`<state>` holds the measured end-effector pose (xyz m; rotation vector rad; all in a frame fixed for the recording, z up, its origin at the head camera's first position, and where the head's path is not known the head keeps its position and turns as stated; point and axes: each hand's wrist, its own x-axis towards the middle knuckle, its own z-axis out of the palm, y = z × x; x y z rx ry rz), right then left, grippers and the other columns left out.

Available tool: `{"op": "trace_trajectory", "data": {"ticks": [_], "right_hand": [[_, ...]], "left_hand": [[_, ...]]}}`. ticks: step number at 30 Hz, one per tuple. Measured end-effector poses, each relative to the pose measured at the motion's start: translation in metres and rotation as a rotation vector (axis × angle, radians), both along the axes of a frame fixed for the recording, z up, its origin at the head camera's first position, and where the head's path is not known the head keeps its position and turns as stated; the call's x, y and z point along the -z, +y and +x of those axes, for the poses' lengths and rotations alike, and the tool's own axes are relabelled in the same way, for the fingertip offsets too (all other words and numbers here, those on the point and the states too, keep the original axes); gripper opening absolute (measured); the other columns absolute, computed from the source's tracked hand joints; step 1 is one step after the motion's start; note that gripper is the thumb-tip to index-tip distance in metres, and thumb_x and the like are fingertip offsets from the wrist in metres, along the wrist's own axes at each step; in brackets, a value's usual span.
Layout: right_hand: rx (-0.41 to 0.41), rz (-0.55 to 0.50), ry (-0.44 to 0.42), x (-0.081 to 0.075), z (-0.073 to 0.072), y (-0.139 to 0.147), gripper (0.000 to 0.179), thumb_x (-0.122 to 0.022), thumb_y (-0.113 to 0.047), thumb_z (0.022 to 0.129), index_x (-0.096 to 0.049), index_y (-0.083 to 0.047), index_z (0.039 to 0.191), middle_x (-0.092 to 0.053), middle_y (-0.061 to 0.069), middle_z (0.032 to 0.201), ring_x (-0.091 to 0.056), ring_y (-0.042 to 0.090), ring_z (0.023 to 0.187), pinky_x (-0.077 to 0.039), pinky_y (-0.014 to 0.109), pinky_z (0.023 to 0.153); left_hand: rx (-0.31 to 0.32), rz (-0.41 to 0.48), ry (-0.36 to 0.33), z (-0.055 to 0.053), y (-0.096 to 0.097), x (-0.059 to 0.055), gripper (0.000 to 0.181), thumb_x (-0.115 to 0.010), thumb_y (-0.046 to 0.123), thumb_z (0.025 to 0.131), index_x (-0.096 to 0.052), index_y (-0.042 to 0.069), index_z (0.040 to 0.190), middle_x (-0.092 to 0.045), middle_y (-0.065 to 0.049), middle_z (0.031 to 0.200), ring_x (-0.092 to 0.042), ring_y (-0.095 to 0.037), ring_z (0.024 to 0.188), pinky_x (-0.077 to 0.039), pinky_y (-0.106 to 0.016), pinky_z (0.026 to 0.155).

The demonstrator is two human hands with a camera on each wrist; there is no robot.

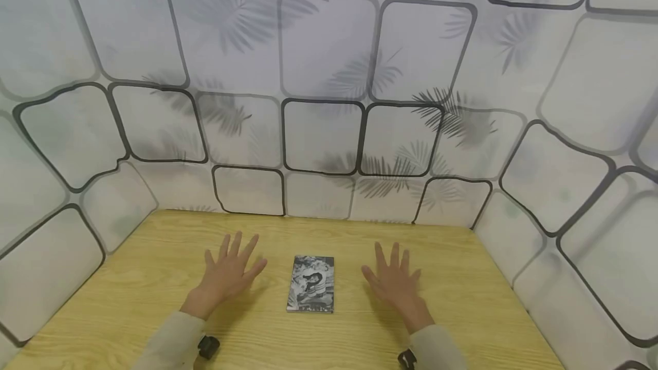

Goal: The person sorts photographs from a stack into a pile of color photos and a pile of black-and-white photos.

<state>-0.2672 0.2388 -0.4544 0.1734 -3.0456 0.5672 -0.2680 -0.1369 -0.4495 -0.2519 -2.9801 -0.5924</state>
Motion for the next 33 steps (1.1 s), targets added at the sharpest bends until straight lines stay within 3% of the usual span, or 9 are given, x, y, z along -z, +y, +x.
{"op": "trace_trajectory", "data": {"ticks": [3, 5, 8, 10, 12, 14, 20, 23, 33], "right_hand": [[-0.032, -0.016, 0.015, -0.003, 0.000, -0.004, 0.074, -0.050, -0.040, 0.106, -0.022, 0.000, 0.161, -0.014, 0.046, 0.160, -0.020, 0.071, 0.143, -0.032, 0.087, 0.102], [-0.057, -0.049, 0.024, -0.006, -0.001, -0.007, 0.071, -0.056, -0.031, 0.105, -0.025, 0.004, 0.159, -0.024, 0.047, 0.156, -0.033, 0.070, 0.136, -0.042, 0.080, 0.099], [-0.080, -0.124, 0.021, -0.008, -0.003, -0.012, 0.065, -0.063, -0.021, 0.102, -0.036, 0.008, 0.154, -0.043, 0.043, 0.148, -0.049, 0.062, 0.129, -0.049, 0.069, 0.101], [-0.072, -0.186, 0.005, -0.010, -0.004, -0.016, 0.057, -0.065, -0.017, 0.100, -0.045, 0.009, 0.147, -0.055, 0.037, 0.139, -0.059, 0.053, 0.122, -0.054, 0.062, 0.099], [-0.058, -0.231, -0.002, -0.011, -0.005, -0.022, 0.048, -0.067, -0.014, 0.098, -0.055, 0.008, 0.139, -0.065, 0.032, 0.129, -0.067, 0.046, 0.114, -0.059, 0.056, 0.093], [-0.039, -0.264, -0.006, -0.012, -0.005, -0.027, 0.041, -0.069, -0.013, 0.096, -0.061, 0.007, 0.131, -0.071, 0.027, 0.117, -0.072, 0.039, 0.100, -0.062, 0.050, 0.083], [0.008, -0.403, -0.074, -0.006, -0.008, -0.042, 0.034, -0.072, -0.009, 0.094, -0.066, 0.007, 0.123, -0.073, 0.017, 0.102, -0.072, 0.023, 0.075, -0.064, 0.038, 0.066], [0.018, -0.449, -0.106, -0.004, -0.008, -0.048, 0.033, -0.072, -0.008, 0.093, -0.067, 0.007, 0.122, -0.072, 0.018, 0.100, -0.071, 0.020, 0.069, -0.064, 0.034, 0.062], [0.020, -0.446, -0.101, -0.005, -0.005, -0.064, 0.030, -0.075, -0.010, 0.090, -0.070, 0.006, 0.114, -0.073, 0.016, 0.095, -0.069, 0.018, 0.066, -0.062, 0.034, 0.062]], "left_hand": [[0.021, 0.021, -0.001, 0.001, 0.000, 0.000, 0.070, -0.045, 0.053, 0.106, -0.029, 0.016, 0.164, -0.019, -0.029, 0.168, -0.014, -0.054, 0.156, -0.012, -0.087, 0.113], [0.039, 0.035, 0.011, 0.002, 0.001, -0.001, 0.068, -0.049, 0.047, 0.106, -0.033, 0.012, 0.161, -0.028, -0.032, 0.164, -0.025, -0.056, 0.151, -0.026, -0.085, 0.110], [0.076, 0.082, 0.047, 0.001, 0.003, 0.000, 0.058, -0.057, 0.032, 0.104, -0.045, 0.003, 0.152, -0.048, -0.033, 0.147, -0.049, -0.053, 0.132, -0.049, -0.072, 0.099], [0.100, 0.128, 0.058, 0.000, 0.006, 0.001, 0.050, -0.061, 0.022, 0.102, -0.052, -0.002, 0.144, -0.058, -0.030, 0.132, -0.061, -0.043, 0.112, -0.057, -0.060, 0.090], [0.124, 0.195, 0.047, -0.002, 0.009, 0.002, 0.044, -0.065, 0.015, 0.099, -0.057, -0.004, 0.137, -0.062, -0.026, 0.120, -0.062, -0.033, 0.097, -0.058, -0.051, 0.084], [0.137, 0.249, 0.019, -0.003, 0.013, 0.003, 0.040, -0.066, 0.012, 0.098, -0.060, -0.005, 0.134, -0.065, -0.024, 0.116, -0.063, -0.028, 0.094, -0.059, -0.047, 0.085], [0.156, 0.346, -0.036, -0.004, 0.025, 0.004, 0.034, -0.068, 0.007, 0.095, -0.064, -0.006, 0.127, -0.067, -0.027, 0.117, -0.067, -0.039, 0.107, -0.061, -0.050, 0.086], [0.161, 0.369, -0.049, -0.003, 0.030, 0.003, 0.033, -0.069, 0.004, 0.094, -0.065, -0.006, 0.124, -0.067, -0.028, 0.117, -0.067, -0.041, 0.106, -0.061, -0.051, 0.085], [0.183, 0.416, -0.069, -0.002, 0.041, 0.003, 0.030, -0.069, 0.002, 0.093, -0.065, -0.006, 0.121, -0.069, -0.026, 0.111, -0.069, -0.037, 0.099, -0.062, -0.049, 0.081]]}}
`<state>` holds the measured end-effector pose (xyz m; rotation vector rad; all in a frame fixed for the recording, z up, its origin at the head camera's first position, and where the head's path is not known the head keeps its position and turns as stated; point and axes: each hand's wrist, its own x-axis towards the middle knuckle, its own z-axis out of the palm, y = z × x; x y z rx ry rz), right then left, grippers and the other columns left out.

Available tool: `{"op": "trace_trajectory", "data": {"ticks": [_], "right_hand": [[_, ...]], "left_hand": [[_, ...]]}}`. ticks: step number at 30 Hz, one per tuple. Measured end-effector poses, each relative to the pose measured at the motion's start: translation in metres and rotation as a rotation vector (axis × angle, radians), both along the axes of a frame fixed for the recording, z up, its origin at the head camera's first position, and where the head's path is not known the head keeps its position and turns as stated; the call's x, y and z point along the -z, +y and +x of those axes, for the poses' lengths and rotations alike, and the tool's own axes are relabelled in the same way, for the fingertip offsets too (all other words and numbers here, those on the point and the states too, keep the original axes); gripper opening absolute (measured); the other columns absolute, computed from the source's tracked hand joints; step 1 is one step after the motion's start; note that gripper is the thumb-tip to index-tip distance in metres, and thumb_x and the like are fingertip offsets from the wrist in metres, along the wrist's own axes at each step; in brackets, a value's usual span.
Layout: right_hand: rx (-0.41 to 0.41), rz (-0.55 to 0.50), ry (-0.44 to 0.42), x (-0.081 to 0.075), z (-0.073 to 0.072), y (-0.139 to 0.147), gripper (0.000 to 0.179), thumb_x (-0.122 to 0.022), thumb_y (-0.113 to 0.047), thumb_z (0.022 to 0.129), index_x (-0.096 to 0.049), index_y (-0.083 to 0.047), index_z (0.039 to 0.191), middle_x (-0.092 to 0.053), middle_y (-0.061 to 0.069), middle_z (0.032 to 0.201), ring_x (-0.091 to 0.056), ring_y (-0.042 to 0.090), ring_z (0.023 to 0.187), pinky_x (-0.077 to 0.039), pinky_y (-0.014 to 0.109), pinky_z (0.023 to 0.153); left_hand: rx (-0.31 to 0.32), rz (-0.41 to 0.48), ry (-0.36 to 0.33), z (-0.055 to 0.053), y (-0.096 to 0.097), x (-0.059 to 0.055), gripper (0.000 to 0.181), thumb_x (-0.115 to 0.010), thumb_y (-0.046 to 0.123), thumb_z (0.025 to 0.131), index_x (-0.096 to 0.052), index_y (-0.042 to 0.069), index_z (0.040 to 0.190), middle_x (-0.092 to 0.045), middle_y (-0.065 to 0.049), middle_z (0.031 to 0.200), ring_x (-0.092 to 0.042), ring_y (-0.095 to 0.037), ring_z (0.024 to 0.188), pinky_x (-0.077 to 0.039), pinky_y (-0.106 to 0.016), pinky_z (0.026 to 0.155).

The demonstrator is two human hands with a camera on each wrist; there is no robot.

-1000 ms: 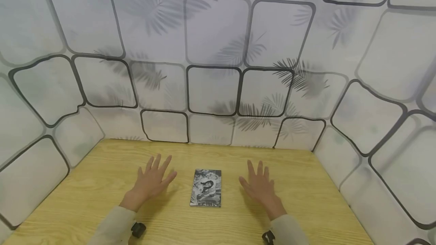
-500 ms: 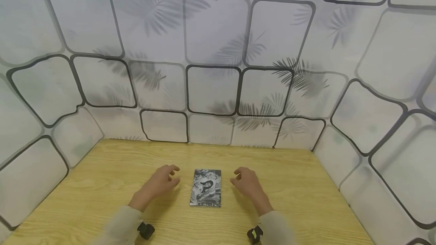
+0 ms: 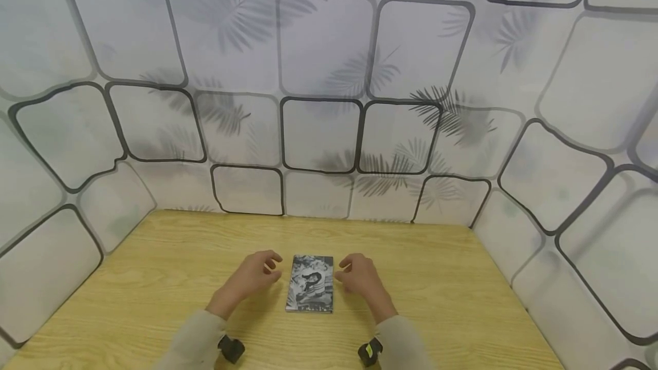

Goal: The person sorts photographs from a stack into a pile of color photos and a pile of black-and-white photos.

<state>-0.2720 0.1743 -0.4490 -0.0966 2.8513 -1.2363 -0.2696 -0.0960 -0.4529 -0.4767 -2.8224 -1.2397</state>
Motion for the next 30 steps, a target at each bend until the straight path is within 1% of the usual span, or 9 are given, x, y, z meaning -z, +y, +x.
{"op": "trace_trajectory", "data": {"ticks": [6, 12, 14, 18, 23, 27, 30], "right_hand": [[0.004, -0.033, -0.024, 0.005, -0.002, -0.006, 0.029, -0.076, -0.009, 0.090, -0.070, 0.007, 0.113, -0.072, 0.017, 0.095, -0.069, 0.018, 0.067, -0.063, 0.034, 0.062], [0.008, -0.053, -0.044, 0.009, -0.004, -0.008, 0.027, -0.075, -0.007, 0.090, -0.069, 0.007, 0.112, -0.072, 0.017, 0.095, -0.070, 0.019, 0.068, -0.063, 0.035, 0.063], [0.004, -0.050, -0.044, 0.008, -0.004, -0.009, 0.028, -0.075, -0.008, 0.090, -0.069, 0.007, 0.113, -0.072, 0.017, 0.095, -0.070, 0.019, 0.068, -0.063, 0.036, 0.063], [-0.011, -0.045, -0.038, 0.008, -0.004, -0.011, 0.029, -0.074, -0.008, 0.090, -0.069, 0.008, 0.114, -0.072, 0.018, 0.096, -0.071, 0.020, 0.068, -0.062, 0.036, 0.062], [-0.010, -0.092, -0.056, 0.009, -0.006, -0.013, 0.032, -0.073, -0.004, 0.090, -0.065, 0.011, 0.116, -0.071, 0.021, 0.098, -0.072, 0.021, 0.067, -0.064, 0.036, 0.061], [0.007, -0.132, -0.082, 0.009, -0.006, -0.016, 0.034, -0.073, 0.000, 0.088, -0.062, 0.014, 0.118, -0.071, 0.022, 0.099, -0.073, 0.021, 0.068, -0.065, 0.035, 0.061], [0.012, -0.130, -0.088, 0.009, -0.007, -0.017, 0.035, -0.073, 0.000, 0.088, -0.061, 0.014, 0.118, -0.070, 0.023, 0.100, -0.073, 0.021, 0.069, -0.065, 0.035, 0.061]], "left_hand": [[0.017, 0.016, -0.041, 0.000, 0.006, 0.004, 0.030, -0.067, 0.003, 0.093, -0.064, -0.006, 0.122, -0.067, -0.025, 0.111, -0.068, -0.036, 0.100, -0.061, -0.048, 0.080], [0.020, 0.016, -0.051, -0.001, 0.011, 0.006, 0.030, -0.068, 0.001, 0.092, -0.065, -0.006, 0.121, -0.068, -0.024, 0.108, -0.068, -0.034, 0.097, -0.062, -0.046, 0.078], [0.023, 0.017, -0.050, -0.002, 0.012, 0.006, 0.030, -0.069, 0.001, 0.092, -0.065, -0.007, 0.121, -0.068, -0.024, 0.107, -0.068, -0.032, 0.094, -0.062, -0.044, 0.076], [0.026, 0.030, -0.062, -0.004, 0.014, 0.008, 0.031, -0.068, 0.001, 0.092, -0.064, -0.007, 0.122, -0.067, -0.023, 0.106, -0.067, -0.024, 0.084, -0.060, -0.038, 0.070], [0.037, 0.076, -0.100, -0.005, 0.017, 0.009, 0.033, -0.067, -0.001, 0.092, -0.062, -0.009, 0.124, -0.065, -0.024, 0.105, -0.066, -0.017, 0.070, -0.060, -0.031, 0.063], [0.036, 0.088, -0.113, -0.004, 0.019, 0.010, 0.035, -0.066, -0.002, 0.090, -0.061, -0.010, 0.124, -0.065, -0.024, 0.104, -0.064, -0.016, 0.066, -0.059, -0.028, 0.060], [0.033, 0.085, -0.117, -0.004, 0.021, 0.011, 0.036, -0.065, -0.003, 0.089, -0.061, -0.010, 0.124, -0.066, -0.023, 0.103, -0.064, -0.016, 0.068, -0.059, -0.028, 0.059]]}}
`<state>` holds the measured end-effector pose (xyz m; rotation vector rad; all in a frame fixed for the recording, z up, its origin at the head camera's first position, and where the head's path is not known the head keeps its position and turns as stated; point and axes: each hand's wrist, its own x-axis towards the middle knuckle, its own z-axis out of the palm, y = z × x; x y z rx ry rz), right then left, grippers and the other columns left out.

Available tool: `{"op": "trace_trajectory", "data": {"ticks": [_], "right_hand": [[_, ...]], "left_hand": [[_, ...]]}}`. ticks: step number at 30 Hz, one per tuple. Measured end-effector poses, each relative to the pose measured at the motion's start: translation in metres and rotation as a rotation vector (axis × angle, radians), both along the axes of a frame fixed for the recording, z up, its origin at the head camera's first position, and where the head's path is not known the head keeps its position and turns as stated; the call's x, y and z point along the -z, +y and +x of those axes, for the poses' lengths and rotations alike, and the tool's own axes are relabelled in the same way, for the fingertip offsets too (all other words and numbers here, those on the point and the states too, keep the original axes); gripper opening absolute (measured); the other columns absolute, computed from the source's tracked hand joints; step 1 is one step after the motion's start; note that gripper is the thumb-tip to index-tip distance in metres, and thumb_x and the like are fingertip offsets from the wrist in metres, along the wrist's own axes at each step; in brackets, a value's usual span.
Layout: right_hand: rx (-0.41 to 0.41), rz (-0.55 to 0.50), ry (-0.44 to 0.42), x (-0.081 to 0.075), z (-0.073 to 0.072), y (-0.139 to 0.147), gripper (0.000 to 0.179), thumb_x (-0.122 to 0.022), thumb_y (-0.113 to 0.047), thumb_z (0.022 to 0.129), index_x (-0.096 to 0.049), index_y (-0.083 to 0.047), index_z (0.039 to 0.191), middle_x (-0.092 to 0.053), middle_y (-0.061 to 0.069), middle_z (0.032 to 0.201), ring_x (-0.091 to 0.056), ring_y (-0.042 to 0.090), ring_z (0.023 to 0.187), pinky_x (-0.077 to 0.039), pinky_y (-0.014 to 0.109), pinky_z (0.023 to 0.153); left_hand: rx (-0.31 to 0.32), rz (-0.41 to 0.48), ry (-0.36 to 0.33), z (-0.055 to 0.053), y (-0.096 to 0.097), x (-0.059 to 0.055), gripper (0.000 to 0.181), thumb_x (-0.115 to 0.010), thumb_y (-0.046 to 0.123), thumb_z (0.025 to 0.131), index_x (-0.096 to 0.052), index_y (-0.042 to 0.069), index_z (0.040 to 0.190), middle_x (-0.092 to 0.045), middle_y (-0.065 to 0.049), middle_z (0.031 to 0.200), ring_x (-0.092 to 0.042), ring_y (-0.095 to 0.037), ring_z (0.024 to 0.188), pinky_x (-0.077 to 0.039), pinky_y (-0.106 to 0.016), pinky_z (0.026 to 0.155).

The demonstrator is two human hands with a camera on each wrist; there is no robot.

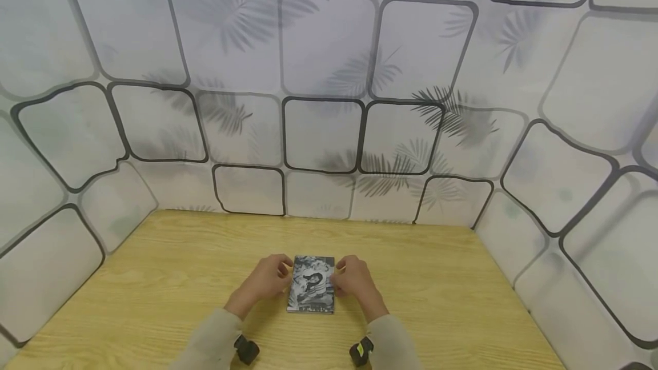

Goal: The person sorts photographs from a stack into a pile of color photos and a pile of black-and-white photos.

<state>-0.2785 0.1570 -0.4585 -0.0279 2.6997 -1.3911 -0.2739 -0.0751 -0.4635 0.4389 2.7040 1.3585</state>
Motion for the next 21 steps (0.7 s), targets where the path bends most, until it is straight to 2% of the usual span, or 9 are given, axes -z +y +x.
{"op": "trace_trajectory", "data": {"ticks": [5, 12, 18, 21], "right_hand": [[-0.007, 0.027, -0.008, 0.000, -0.001, 0.002, 0.036, -0.073, -0.001, 0.089, -0.062, 0.014, 0.119, -0.071, 0.023, 0.100, -0.073, 0.020, 0.067, -0.064, 0.034, 0.060], [-0.027, 0.061, -0.011, -0.001, -0.002, 0.004, 0.037, -0.074, -0.004, 0.090, -0.062, 0.014, 0.119, -0.071, 0.024, 0.104, -0.072, 0.019, 0.067, -0.064, 0.034, 0.061], [-0.038, 0.063, -0.006, -0.001, -0.006, 0.005, 0.037, -0.074, -0.005, 0.089, -0.062, 0.013, 0.119, -0.071, 0.025, 0.108, -0.071, 0.018, 0.067, -0.063, 0.034, 0.061], [-0.040, 0.052, -0.017, 0.000, -0.008, 0.005, 0.036, -0.075, -0.003, 0.089, -0.062, 0.014, 0.118, -0.071, 0.025, 0.105, -0.072, 0.018, 0.067, -0.064, 0.033, 0.061]], "left_hand": [[-0.003, -0.031, 0.021, -0.002, 0.004, 0.000, 0.038, -0.067, -0.004, 0.085, -0.062, -0.010, 0.122, -0.067, -0.021, 0.101, -0.063, -0.019, 0.075, -0.058, -0.029, 0.061], [-0.018, -0.059, 0.023, -0.005, 0.008, 0.002, 0.039, -0.069, -0.003, 0.084, -0.063, -0.009, 0.122, -0.068, -0.020, 0.101, -0.063, -0.020, 0.079, -0.058, -0.031, 0.064], [-0.030, -0.071, 0.050, -0.008, 0.011, 0.002, 0.038, -0.071, -0.002, 0.082, -0.065, -0.008, 0.119, -0.069, -0.020, 0.100, -0.064, -0.023, 0.084, -0.058, -0.034, 0.068], [-0.035, -0.070, 0.052, -0.009, 0.011, 0.001, 0.036, -0.072, -0.002, 0.082, -0.065, -0.009, 0.117, -0.070, -0.022, 0.102, -0.066, -0.027, 0.088, -0.060, -0.038, 0.071]]}}
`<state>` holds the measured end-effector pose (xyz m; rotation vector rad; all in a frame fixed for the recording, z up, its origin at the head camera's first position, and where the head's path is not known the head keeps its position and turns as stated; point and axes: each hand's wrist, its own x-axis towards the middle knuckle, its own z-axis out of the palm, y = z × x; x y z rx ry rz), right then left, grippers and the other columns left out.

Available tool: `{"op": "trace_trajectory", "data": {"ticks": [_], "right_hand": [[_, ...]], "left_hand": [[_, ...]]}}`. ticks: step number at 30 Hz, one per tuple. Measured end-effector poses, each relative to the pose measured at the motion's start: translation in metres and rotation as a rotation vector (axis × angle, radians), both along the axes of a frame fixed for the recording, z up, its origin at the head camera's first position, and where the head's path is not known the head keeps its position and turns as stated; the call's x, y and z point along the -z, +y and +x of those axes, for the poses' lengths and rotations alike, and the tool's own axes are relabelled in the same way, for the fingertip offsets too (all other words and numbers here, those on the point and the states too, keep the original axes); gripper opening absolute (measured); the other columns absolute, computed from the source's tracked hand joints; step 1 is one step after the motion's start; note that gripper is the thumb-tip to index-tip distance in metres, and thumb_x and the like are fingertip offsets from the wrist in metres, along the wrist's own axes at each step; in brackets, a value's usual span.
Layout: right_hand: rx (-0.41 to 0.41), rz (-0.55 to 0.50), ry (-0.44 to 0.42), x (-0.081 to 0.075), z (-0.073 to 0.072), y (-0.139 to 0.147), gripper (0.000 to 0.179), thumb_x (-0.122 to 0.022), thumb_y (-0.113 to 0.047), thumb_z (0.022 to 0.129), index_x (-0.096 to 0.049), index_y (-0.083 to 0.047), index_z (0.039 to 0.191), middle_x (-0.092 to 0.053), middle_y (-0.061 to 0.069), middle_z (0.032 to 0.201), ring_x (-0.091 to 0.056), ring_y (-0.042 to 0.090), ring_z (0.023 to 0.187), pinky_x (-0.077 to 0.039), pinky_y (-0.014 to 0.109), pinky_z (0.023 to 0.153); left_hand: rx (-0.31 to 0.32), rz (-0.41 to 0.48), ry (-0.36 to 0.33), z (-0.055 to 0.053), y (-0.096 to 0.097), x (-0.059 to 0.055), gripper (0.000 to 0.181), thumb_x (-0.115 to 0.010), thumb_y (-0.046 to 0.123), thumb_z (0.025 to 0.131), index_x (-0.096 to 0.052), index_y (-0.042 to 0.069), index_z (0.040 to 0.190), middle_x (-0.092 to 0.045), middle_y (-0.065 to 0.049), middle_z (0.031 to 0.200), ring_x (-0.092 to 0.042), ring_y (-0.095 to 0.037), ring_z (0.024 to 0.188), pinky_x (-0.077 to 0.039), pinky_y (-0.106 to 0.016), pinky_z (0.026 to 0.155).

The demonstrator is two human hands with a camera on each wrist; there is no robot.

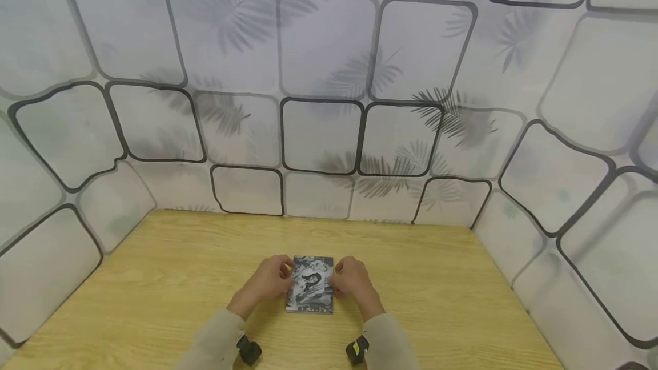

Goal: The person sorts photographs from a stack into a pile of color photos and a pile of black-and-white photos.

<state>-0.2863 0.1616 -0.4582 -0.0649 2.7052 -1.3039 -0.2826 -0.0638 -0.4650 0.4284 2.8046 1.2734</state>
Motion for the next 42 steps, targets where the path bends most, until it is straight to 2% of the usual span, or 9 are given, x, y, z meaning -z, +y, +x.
{"op": "trace_trajectory", "data": {"ticks": [5, 12, 21, 27, 35, 39, 42], "right_hand": [[0.013, 0.008, 0.001, 0.001, 0.001, -0.004, 0.034, -0.076, -0.002, 0.087, -0.064, 0.014, 0.114, -0.072, 0.021, 0.096, -0.073, 0.020, 0.065, -0.064, 0.032, 0.060], [0.022, 0.052, 0.019, 0.002, 0.005, -0.006, 0.035, -0.077, -0.004, 0.087, -0.063, 0.013, 0.114, -0.072, 0.019, 0.092, -0.072, 0.018, 0.065, -0.064, 0.032, 0.059], [0.031, 0.126, 0.035, 0.002, 0.008, -0.009, 0.037, -0.079, -0.009, 0.086, -0.063, 0.010, 0.115, -0.069, 0.012, 0.076, -0.069, 0.016, 0.059, -0.061, 0.031, 0.058], [0.026, 0.123, 0.041, 0.002, 0.011, -0.010, 0.040, -0.080, -0.009, 0.086, -0.062, 0.009, 0.118, -0.067, 0.012, 0.077, -0.069, 0.017, 0.059, -0.062, 0.032, 0.057], [0.026, 0.131, 0.046, 0.005, 0.011, -0.009, 0.040, -0.081, -0.011, 0.086, -0.064, 0.008, 0.117, -0.068, 0.010, 0.075, -0.068, 0.015, 0.058, -0.060, 0.030, 0.056], [0.022, 0.107, 0.039, 0.004, 0.010, -0.007, 0.042, -0.081, -0.010, 0.086, -0.063, 0.009, 0.118, -0.069, 0.012, 0.076, -0.069, 0.016, 0.058, -0.061, 0.029, 0.055], [0.019, 0.115, 0.045, 0.005, 0.011, -0.010, 0.046, -0.083, -0.014, 0.085, -0.062, 0.010, 0.119, -0.070, 0.015, 0.082, -0.070, 0.016, 0.057, -0.061, 0.029, 0.054]], "left_hand": [[0.006, 0.001, 0.004, 0.003, -0.003, 0.000, 0.035, -0.073, -0.002, 0.082, -0.065, -0.009, 0.116, -0.070, -0.023, 0.103, -0.068, -0.030, 0.092, -0.062, -0.040, 0.075], [0.021, 0.030, -0.005, 0.007, -0.004, 0.001, 0.036, -0.072, -0.005, 0.083, -0.064, -0.009, 0.117, -0.069, -0.023, 0.102, -0.068, -0.025, 0.085, -0.062, -0.033, 0.067], [0.013, 0.023, -0.001, 0.007, -0.004, 0.001, 0.035, -0.074, -0.004, 0.083, -0.064, -0.009, 0.117, -0.070, -0.021, 0.101, -0.067, -0.022, 0.083, -0.060, -0.031, 0.065], [0.008, 0.051, -0.014, 0.010, -0.004, 0.001, 0.036, -0.072, -0.006, 0.083, -0.064, -0.010, 0.118, -0.069, -0.023, 0.102, -0.065, -0.018, 0.077, -0.059, -0.026, 0.061], [0.001, 0.030, 0.023, 0.011, -0.006, 0.004, 0.035, -0.073, -0.004, 0.081, -0.065, -0.009, 0.115, -0.069, -0.021, 0.100, -0.065, -0.023, 0.084, -0.059, -0.034, 0.068], [0.008, 0.033, 0.033, 0.009, -0.006, 0.004, 0.035, -0.073, -0.004, 0.082, -0.065, -0.009, 0.115, -0.070, -0.021, 0.099, -0.065, -0.023, 0.084, -0.059, -0.034, 0.068], [0.015, 0.051, 0.025, 0.010, -0.008, 0.005, 0.036, -0.072, -0.005, 0.082, -0.065, -0.010, 0.116, -0.069, -0.022, 0.101, -0.066, -0.023, 0.082, -0.060, -0.033, 0.066]]}}
